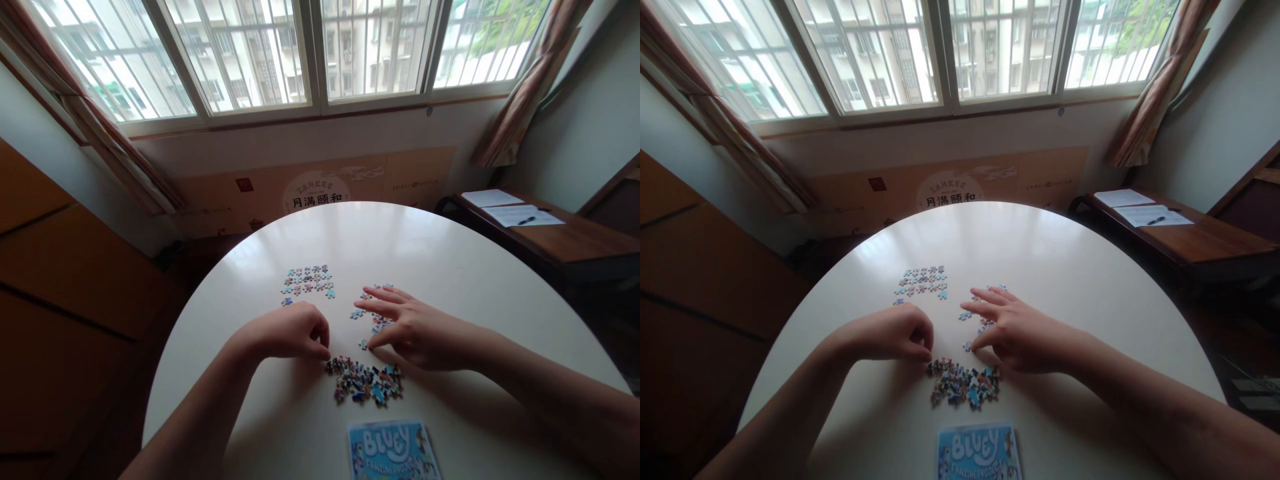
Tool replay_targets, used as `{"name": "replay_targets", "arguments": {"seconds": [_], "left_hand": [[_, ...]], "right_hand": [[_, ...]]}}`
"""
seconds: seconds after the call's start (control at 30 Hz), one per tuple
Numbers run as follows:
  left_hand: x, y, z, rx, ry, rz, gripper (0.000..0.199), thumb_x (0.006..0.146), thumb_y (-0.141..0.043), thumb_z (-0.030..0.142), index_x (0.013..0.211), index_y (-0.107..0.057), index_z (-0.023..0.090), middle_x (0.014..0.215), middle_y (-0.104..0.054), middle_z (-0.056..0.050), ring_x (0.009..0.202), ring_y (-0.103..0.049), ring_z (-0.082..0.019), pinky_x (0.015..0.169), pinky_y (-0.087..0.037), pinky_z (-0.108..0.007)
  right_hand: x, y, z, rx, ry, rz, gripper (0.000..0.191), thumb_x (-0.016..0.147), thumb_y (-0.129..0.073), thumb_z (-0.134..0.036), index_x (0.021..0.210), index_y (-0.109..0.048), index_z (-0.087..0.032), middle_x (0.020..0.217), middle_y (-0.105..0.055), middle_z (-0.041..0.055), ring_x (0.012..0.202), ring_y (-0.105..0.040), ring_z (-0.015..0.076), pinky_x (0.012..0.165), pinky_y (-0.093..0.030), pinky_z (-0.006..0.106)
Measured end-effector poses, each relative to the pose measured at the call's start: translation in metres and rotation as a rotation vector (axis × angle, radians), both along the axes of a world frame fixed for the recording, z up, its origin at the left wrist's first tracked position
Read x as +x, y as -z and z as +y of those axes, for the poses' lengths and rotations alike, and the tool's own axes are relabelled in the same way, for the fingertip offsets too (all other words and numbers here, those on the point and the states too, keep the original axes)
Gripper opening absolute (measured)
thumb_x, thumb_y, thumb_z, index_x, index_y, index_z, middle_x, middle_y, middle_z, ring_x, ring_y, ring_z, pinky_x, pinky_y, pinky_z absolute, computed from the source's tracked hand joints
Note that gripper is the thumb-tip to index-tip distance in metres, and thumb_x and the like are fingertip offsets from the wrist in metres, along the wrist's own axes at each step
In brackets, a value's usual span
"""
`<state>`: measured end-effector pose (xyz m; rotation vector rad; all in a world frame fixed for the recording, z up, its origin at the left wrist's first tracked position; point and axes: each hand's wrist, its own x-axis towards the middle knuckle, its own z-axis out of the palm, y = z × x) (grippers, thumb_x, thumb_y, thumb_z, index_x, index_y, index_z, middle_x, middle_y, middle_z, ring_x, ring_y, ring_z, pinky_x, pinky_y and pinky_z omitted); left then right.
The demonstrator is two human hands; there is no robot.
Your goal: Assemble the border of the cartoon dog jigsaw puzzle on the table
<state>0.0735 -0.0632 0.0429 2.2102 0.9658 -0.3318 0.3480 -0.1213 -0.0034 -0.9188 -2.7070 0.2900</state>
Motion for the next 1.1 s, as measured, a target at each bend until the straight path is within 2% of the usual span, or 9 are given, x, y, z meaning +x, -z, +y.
{"name": "replay_targets", "arguments": {"seconds": [0.13, 0.23, 0.33, 0.43, 0.6, 0.73, 0.87, 0.97, 1.1], "left_hand": [[0.002, 0.002, 0.0, 0.03, 0.041, -0.041, 0.013, 0.079, -0.071, 0.03, 0.083, -0.079, 0.02, 0.071, -0.068, 0.0, 0.063, -0.057, -0.013, 0.058, -0.04, -0.026], [0.005, 0.006, -0.001, 0.27, 0.035, -0.228, 0.013, 0.083, -0.07, 0.026, 0.093, -0.079, 0.023, 0.079, -0.069, 0.0, 0.07, -0.058, -0.013, 0.066, -0.042, -0.027], [0.011, 0.012, -0.005, 0.416, 0.039, -0.347, 0.021, 0.089, -0.068, 0.021, 0.105, -0.079, 0.03, 0.09, -0.07, -0.001, 0.077, -0.06, -0.014, 0.073, -0.044, -0.028], [0.017, 0.018, -0.011, 0.423, 0.103, -0.309, 0.023, 0.09, -0.068, 0.019, 0.102, -0.081, 0.033, 0.09, -0.069, 0.0, 0.076, -0.062, -0.013, 0.072, -0.044, -0.028], [0.018, 0.019, -0.014, 0.377, 0.15, -0.233, 0.023, 0.085, -0.072, 0.017, 0.098, -0.082, 0.034, 0.088, -0.069, 0.001, 0.072, -0.061, -0.012, 0.069, -0.043, -0.027], [0.006, 0.008, -0.006, 0.397, 0.078, -0.144, 0.031, 0.081, -0.07, 0.012, 0.098, -0.082, 0.035, 0.09, -0.072, 0.001, 0.077, -0.064, -0.015, 0.07, -0.045, -0.027], [-0.011, 0.001, 0.006, 0.445, -0.031, -0.026, 0.026, 0.077, -0.067, 0.01, 0.089, -0.082, 0.029, 0.088, -0.075, 0.0, 0.084, -0.066, -0.019, 0.075, -0.046, -0.029], [-0.019, 0.001, 0.012, 0.464, -0.085, 0.013, 0.022, 0.078, -0.065, 0.013, 0.086, -0.081, 0.026, 0.089, -0.076, -0.001, 0.088, -0.066, -0.02, 0.076, -0.047, -0.03], [-0.017, 0.01, 0.016, 0.516, -0.141, -0.003, 0.013, 0.079, -0.066, 0.021, 0.084, -0.079, 0.025, 0.09, -0.074, -0.003, 0.089, -0.065, -0.021, 0.074, -0.046, -0.03]], "right_hand": [[-0.004, 0.004, -0.001, 0.001, 0.014, -0.022, 0.052, 0.087, -0.067, -0.007, 0.126, -0.07, -0.041, 0.161, -0.041, 0.0021, 0.153, -0.027, 0.0366, 0.117, -0.03, 0.068], [-0.005, 0.005, -0.002, 0.042, 0.053, 0.01, 0.06, 0.088, -0.061, -0.001, 0.136, -0.063, -0.037, 0.161, -0.041, 0.0053, 0.152, -0.029, 0.0339, 0.118, -0.032, 0.066], [-0.001, 0.004, 0.0, 0.086, 0.085, 0.099, 0.053, 0.092, -0.056, -0.004, 0.135, -0.063, -0.033, 0.157, -0.047, 0.008, 0.149, -0.036, 0.031, 0.114, -0.041, 0.06], [0.005, 0.003, 0.004, 0.108, 0.093, 0.183, 0.049, 0.091, -0.054, -0.003, 0.131, -0.066, -0.03, 0.15, -0.056, 0.008, 0.143, -0.046, 0.0287, 0.108, -0.049, 0.055], [0.011, 0.001, 0.006, 0.142, 0.101, 0.244, 0.045, 0.087, -0.054, -0.001, 0.119, -0.071, -0.029, 0.142, -0.062, 0.0069, 0.138, -0.051, 0.0281, 0.104, -0.053, 0.054], [0.012, -0.001, 0.006, 0.144, 0.094, 0.25, 0.042, 0.087, -0.054, -0.002, 0.115, -0.073, -0.028, 0.141, -0.063, 0.0071, 0.137, -0.052, 0.0284, 0.102, -0.054, 0.054], [0.012, -0.002, 0.006, 0.135, 0.088, 0.254, 0.043, 0.086, -0.055, 0.0, 0.112, -0.074, -0.028, 0.141, -0.063, 0.0066, 0.138, -0.052, 0.0279, 0.103, -0.053, 0.054], [0.012, -0.001, 0.006, 0.133, 0.087, 0.26, 0.042, 0.086, -0.055, -0.001, 0.112, -0.074, -0.028, 0.141, -0.063, 0.006, 0.139, -0.051, 0.0277, 0.104, -0.053, 0.054], [0.012, 0.0, 0.007, 0.125, 0.088, 0.248, 0.039, 0.089, -0.054, -0.003, 0.112, -0.073, -0.028, 0.142, -0.062, 0.0061, 0.14, -0.049, 0.0275, 0.104, -0.053, 0.054]]}}
